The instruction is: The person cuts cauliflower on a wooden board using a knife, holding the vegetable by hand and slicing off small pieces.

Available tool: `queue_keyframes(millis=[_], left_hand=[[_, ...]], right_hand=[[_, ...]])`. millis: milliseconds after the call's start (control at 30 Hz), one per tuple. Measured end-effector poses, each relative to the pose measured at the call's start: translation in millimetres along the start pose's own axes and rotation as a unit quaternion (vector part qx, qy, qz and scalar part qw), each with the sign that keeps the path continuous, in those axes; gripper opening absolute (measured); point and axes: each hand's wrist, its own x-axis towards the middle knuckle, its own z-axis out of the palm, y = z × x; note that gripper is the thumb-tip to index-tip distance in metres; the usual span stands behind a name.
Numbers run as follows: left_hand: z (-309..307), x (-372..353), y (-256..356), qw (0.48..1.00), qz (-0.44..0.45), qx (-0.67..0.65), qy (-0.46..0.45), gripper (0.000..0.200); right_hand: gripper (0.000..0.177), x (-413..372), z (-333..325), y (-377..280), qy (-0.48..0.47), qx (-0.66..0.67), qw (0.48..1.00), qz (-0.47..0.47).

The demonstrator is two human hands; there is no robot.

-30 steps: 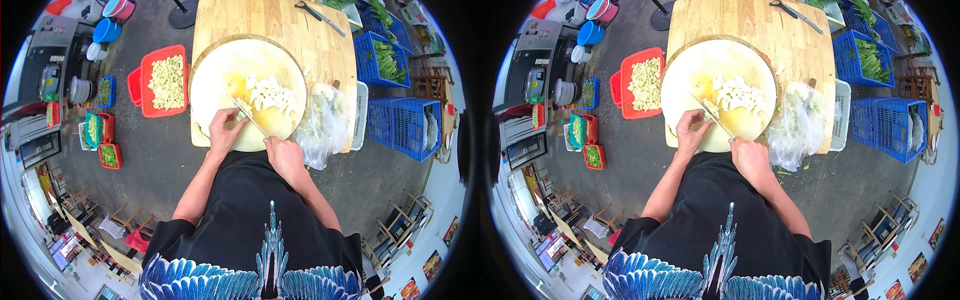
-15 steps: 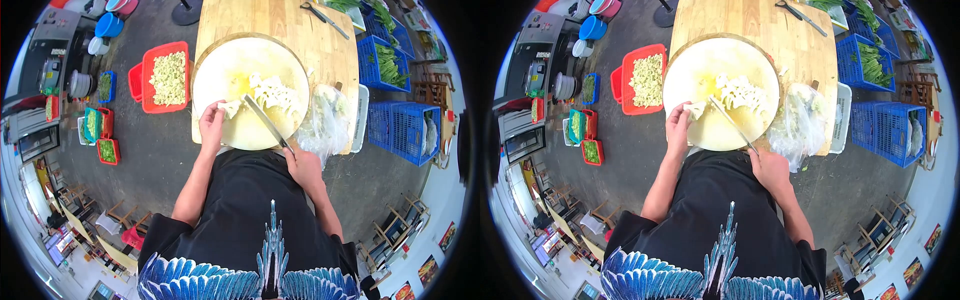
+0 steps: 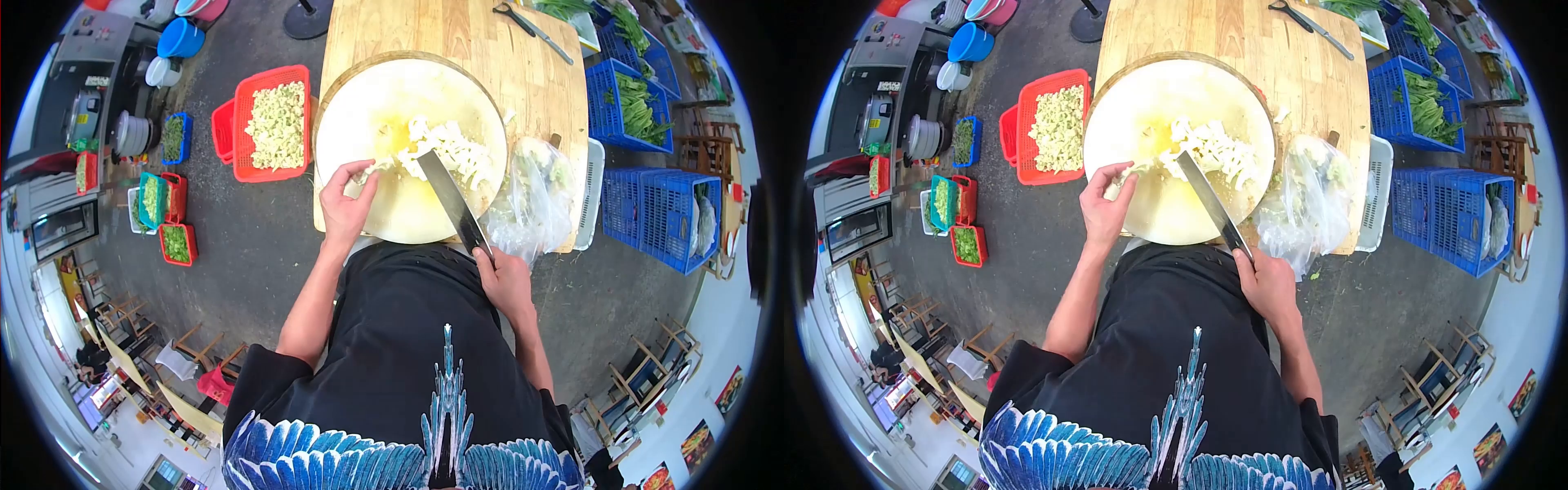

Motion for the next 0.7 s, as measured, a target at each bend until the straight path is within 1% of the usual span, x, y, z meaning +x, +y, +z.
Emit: queue_keyframes(millis=[33, 133, 200, 233, 267, 333, 400, 433, 533, 567, 600, 633, 700], left_hand=[[-0.4, 0.3, 3.4, 0.991, 0.111, 0.08, 0.015, 0.024], [1.3, 0.2, -3.9, 0.959, 0.217, 0.179, 0.003, 0.021], [7.7, -13.7, -27.5, 0.995, 0.087, 0.053, -0.022, 0.023], [10.5, -17.8, -30.4, 0.999, 0.02, -0.012, -0.036, 0.025], [10.9, -20.1, -34.2, 0.996, -0.057, -0.06, -0.043, 0.025], [8.4, -19.8, -32.9, 0.965, -0.207, -0.152, -0.051, 0.027], [8.1, -17.7, -30.7, 0.967, -0.191, -0.16, -0.055, 0.027], [8.5, -14.7, -28.8, 0.968, -0.181, -0.164, -0.058, 0.028], [4.3, -7.9, -17.7, 0.98, -0.136, -0.117, -0.082, 0.03], [1.0, -6.4, -15.3, 0.994, -0.042, -0.042, -0.089, 0.032], [-2.9, -4.9, -13.8, 0.993, 0.052, 0.033, -0.096, 0.034], [-5.0, -4.5, -13.5, 0.978, 0.146, 0.108, -0.101, 0.036], [-5.4, -9.0, -18.9, 0.958, 0.196, 0.176, -0.113, 0.043]], right_hand=[[0.035, -0.5, 1.1, 1.1, 0.001, 0.008, 1.0, 0.0], [0.036, 0.8, 0.6, -2.4, -0.005, 0.007, 1.0, 0.008], [0.037, 2.4, 2.9, -0.5, 0.006, 0.016, 1.0, -0.009], [0.037, 1.8, 3.3, 0.9, 0.012, 0.021, 1.0, -0.015], [0.037, 1.0, 2.7, 0.7, 0.008, 0.018, 1.0, -0.006], [0.036, 2.6, 2.1, -1.3, -0.001, 0.012, 1.0, 0.007], [0.035, 2.5, 2.3, -1.1, -0.002, 0.015, 1.0, 0.006], [0.035, 3.1, 2.2, -1.0, -0.002, 0.016, 1.0, 0.005], [0.034, 2.7, 0.1, -4.6, -0.01, 0.015, 1.0, 0.005], [0.033, 3.0, 0.4, -4.9, -0.015, 0.013, 1.0, 0.005], [0.033, 3.5, 0.8, -4.8, -0.019, 0.012, 1.0, 0.006], [0.033, 3.7, 0.9, -4.7, -0.024, 0.01, 1.0, 0.006], [0.032, 4.0, 2.1, -6.2, -0.02, 0.017, 1.0, 0.003]])
